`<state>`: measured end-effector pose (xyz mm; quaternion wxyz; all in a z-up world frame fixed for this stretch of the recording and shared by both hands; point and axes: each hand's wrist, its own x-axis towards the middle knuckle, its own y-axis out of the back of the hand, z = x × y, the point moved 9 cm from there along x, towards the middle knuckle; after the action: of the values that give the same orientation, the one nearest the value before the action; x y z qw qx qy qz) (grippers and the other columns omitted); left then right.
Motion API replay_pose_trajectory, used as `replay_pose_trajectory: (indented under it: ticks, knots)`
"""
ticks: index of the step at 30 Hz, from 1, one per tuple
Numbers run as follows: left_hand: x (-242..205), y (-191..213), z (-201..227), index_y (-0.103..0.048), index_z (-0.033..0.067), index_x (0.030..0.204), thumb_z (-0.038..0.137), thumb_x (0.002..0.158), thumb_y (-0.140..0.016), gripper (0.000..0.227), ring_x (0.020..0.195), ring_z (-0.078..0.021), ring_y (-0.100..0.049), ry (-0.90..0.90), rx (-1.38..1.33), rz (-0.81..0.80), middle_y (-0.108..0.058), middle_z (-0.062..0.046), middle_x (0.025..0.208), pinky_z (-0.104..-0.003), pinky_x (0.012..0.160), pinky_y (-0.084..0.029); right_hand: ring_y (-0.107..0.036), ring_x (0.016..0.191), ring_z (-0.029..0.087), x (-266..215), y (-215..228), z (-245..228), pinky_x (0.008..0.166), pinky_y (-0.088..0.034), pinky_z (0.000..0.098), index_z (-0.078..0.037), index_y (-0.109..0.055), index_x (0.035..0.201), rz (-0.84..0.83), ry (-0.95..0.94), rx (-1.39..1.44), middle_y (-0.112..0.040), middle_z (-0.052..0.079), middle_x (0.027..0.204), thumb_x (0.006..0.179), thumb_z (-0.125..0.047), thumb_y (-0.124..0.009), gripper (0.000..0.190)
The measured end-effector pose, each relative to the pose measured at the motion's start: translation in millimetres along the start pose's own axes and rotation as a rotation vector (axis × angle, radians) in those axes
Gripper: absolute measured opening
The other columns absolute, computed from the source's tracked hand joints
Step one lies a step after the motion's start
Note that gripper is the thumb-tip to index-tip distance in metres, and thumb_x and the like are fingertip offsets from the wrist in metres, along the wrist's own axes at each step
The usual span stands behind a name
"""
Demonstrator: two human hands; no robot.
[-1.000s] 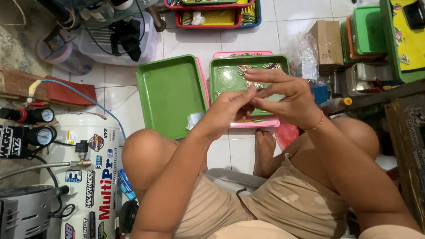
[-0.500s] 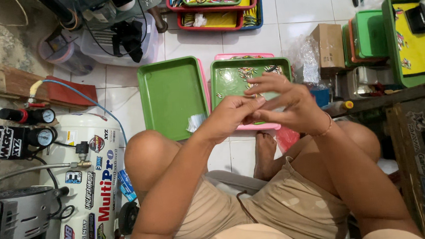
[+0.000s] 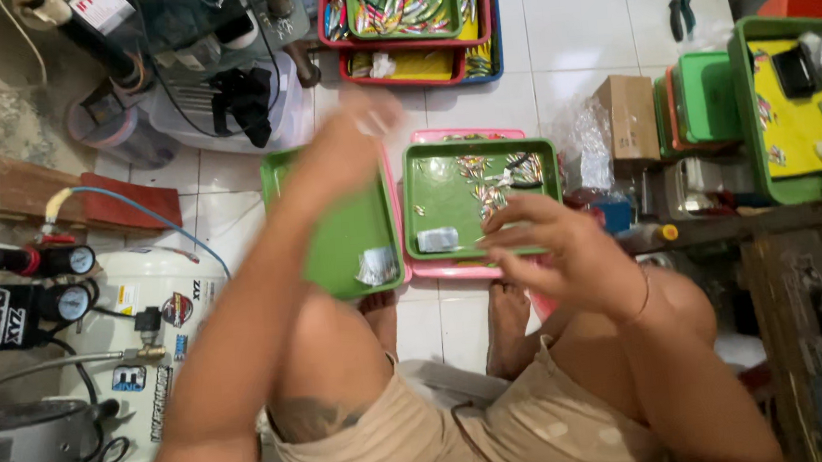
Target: The person sits on the floor and packs small, colorful fishing lures into clear plastic bags. They pick up lures from a green tray, place them into bags, and then move the filled bags to a pink tray. The person occasionally reaches for a phone on a nearby table.
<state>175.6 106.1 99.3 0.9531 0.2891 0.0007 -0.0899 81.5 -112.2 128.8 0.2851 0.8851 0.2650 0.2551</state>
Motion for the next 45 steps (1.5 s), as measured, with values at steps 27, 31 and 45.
replay_pose_trajectory:
  ticks: [27, 31, 45]
  knots:
    - [242.1, 200.6, -212.7, -0.050, 0.0053, 0.136, 0.025, 0.098, -0.044, 0.043, 0.117, -0.0542, -0.040, 0.167, 0.752, 0.422, -0.042, -0.029, 0.134, -0.072, 0.090, -0.035, -0.063, 0.114, 0.028, 16.7, -46.8, -25.6, 0.113, -0.039, 0.0575, -0.010, -0.064, 0.121, -0.161, 0.236, -0.372, -0.065, 0.010, 0.116, 0.088, -0.005, -0.069, 0.034]
    - [235.1, 197.5, -203.0, -0.049, 0.0111, 0.138, 0.023, 0.099, -0.046, 0.040, 0.109, -0.0533, -0.042, 0.067, 0.753, 0.410, -0.044, -0.026, 0.123, -0.069, 0.085, -0.037, -0.063, 0.113, 0.027, 14.3, -50.0, -23.5, 0.113, -0.038, 0.0574, -0.011, -0.064, 0.122, -0.166, 0.247, -0.389, -0.065, 0.009, 0.117, 0.086, -0.007, -0.072, 0.037]
    - [232.5, 194.0, -200.3, -0.054, 0.0287, 0.141, 0.029, 0.098, -0.034, 0.047, 0.114, -0.0471, -0.037, 0.229, 0.649, 0.319, -0.041, -0.019, 0.126, -0.064, 0.094, -0.032, -0.062, 0.113, 0.026, 10.0, -54.4, -18.5, 0.114, -0.037, 0.0560, -0.011, -0.062, 0.125, -0.174, 0.246, -0.419, -0.064, 0.008, 0.120, 0.082, -0.005, -0.073, 0.045]
